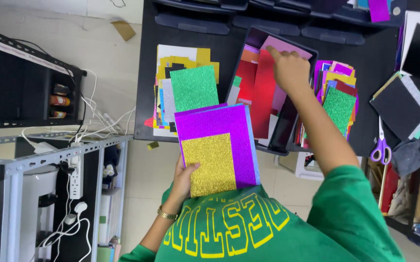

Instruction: The person sorts and stacks colorful glittery foam sheets and cutouts on a workbench, moving them between piles and into a black plastic bin. They handle rectangular sheets and circular cutouts, arranging them by color and shape while occasionally shifting items aside to access others.

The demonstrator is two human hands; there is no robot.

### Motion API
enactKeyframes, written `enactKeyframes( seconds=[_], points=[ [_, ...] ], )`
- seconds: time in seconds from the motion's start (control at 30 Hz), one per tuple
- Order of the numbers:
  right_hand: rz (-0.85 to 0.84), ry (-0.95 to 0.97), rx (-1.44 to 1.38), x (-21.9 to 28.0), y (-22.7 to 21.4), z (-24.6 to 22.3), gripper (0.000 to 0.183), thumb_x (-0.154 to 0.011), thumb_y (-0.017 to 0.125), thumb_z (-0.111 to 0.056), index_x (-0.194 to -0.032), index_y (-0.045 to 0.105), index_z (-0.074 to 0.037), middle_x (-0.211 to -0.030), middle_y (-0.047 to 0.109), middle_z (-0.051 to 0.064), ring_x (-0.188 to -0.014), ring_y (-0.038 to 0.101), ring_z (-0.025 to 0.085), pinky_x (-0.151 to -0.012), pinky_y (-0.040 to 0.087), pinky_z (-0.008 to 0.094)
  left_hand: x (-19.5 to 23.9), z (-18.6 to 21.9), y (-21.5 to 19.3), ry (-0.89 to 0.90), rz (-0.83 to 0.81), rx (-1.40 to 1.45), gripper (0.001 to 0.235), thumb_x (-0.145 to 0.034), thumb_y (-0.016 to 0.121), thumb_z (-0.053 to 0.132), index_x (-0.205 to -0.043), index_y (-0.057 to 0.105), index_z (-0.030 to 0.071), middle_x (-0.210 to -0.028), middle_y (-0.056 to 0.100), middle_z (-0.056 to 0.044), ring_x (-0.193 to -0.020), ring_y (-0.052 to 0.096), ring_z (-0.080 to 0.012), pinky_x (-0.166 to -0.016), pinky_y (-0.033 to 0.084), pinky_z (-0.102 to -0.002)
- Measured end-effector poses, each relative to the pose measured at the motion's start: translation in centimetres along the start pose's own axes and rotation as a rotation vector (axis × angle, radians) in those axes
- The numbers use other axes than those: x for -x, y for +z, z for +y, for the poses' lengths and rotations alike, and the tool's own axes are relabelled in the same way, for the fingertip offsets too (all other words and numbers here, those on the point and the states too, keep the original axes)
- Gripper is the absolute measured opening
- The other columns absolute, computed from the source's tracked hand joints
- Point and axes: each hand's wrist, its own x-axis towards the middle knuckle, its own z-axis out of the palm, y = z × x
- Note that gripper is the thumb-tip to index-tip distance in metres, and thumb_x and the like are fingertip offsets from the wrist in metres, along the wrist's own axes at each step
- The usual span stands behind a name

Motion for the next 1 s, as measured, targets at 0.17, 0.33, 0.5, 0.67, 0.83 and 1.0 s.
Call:
enactKeyframes(
  seconds=[0.17, 0.33, 0.5, 0.67, 0.83, 1.0],
  points=[
    [-0.138, -0.09, 0.278, -6.7, 9.6, 0.4, 0.039, -0.096, 0.054, -0.022, -0.134, 0.057, -0.034, -0.102, 0.072, 0.006, -0.094, 0.064, 0.031, -0.063, 0.048, 0.044, 0.7, -0.5, -0.2, 0.022, -0.022, 0.059, 0.063, -0.082, 0.071, 0.006, -0.142, 0.053, 0.008, -0.131, 0.066, -0.009, -0.119, 0.062, -0.0224, -0.104, 0.048, -0.037],
    [0.213, -0.229, 0.37, -6.3, 7.7, 0.3, 0.02, -0.095, 0.055, -0.028, -0.088, 0.073, -0.024, -0.097, 0.058, 0.002, -0.093, 0.051, 0.027, -0.07, 0.04, 0.04, 0.6, -0.3, -0.1, 0.034, 0.004, 0.135, 0.062, -0.082, 0.072, 0.006, -0.141, 0.054, 0.007, -0.133, 0.066, -0.009, -0.121, 0.061, -0.0212, -0.106, 0.046, -0.037],
    [0.107, -0.059, 0.359, -4.4, -0.4, 4.4, 0.014, -0.075, 0.068, -0.017, -0.086, 0.067, -0.027, -0.074, 0.071, -0.005, -0.073, 0.07, 0.02, -0.064, 0.048, 0.036, -0.9, 0.8, 0.8, -0.007, -0.014, 0.123, 0.064, -0.083, 0.07, 0.007, -0.144, 0.051, 0.009, -0.134, 0.065, -0.009, -0.121, 0.062, -0.0229, -0.106, 0.048, -0.038],
    [0.194, 0.142, -0.75, 1.7, -12.9, 6.4, 0.017, -0.102, 0.082, -0.01, -0.117, 0.076, -0.006, -0.102, 0.076, 0.008, -0.083, 0.067, 0.019, -0.074, 0.05, 0.032, -3.2, 2.7, 2.1, 0.006, -0.036, 0.136, 0.064, -0.086, 0.066, 0.007, -0.147, 0.047, 0.01, -0.141, 0.061, -0.008, -0.128, 0.058, -0.023, -0.109, 0.046, -0.039],
    [-0.066, 0.219, -1.47, 7.0, -17.2, 0.9, 0.034, -0.093, 0.076, 0.0, -0.127, 0.066, 0.0, -0.112, 0.071, 0.009, -0.096, 0.067, 0.011, -0.091, 0.06, 0.024, -2.8, 6.0, 4.7, -0.019, -0.034, -0.01, 0.072, -0.087, 0.06, 0.014, -0.155, 0.039, 0.012, -0.152, 0.052, -0.007, -0.138, 0.05, -0.0208, -0.115, 0.039, -0.036],
    [-0.264, -0.101, -1.357, 8.4, -14.9, -7.6, 0.031, -0.09, 0.077, -0.01, -0.12, 0.076, -0.008, -0.092, 0.075, 0.022, -0.082, 0.072, 0.032, -0.078, 0.055, 0.046, -5.6, 0.5, 2.8, 0.025, -0.035, -0.032, 0.063, -0.105, 0.052, 0.027, -0.158, 0.032, -0.002, -0.159, 0.03, -0.025, -0.148, 0.029, -0.032, -0.124, 0.02, -0.05]
  ],
)
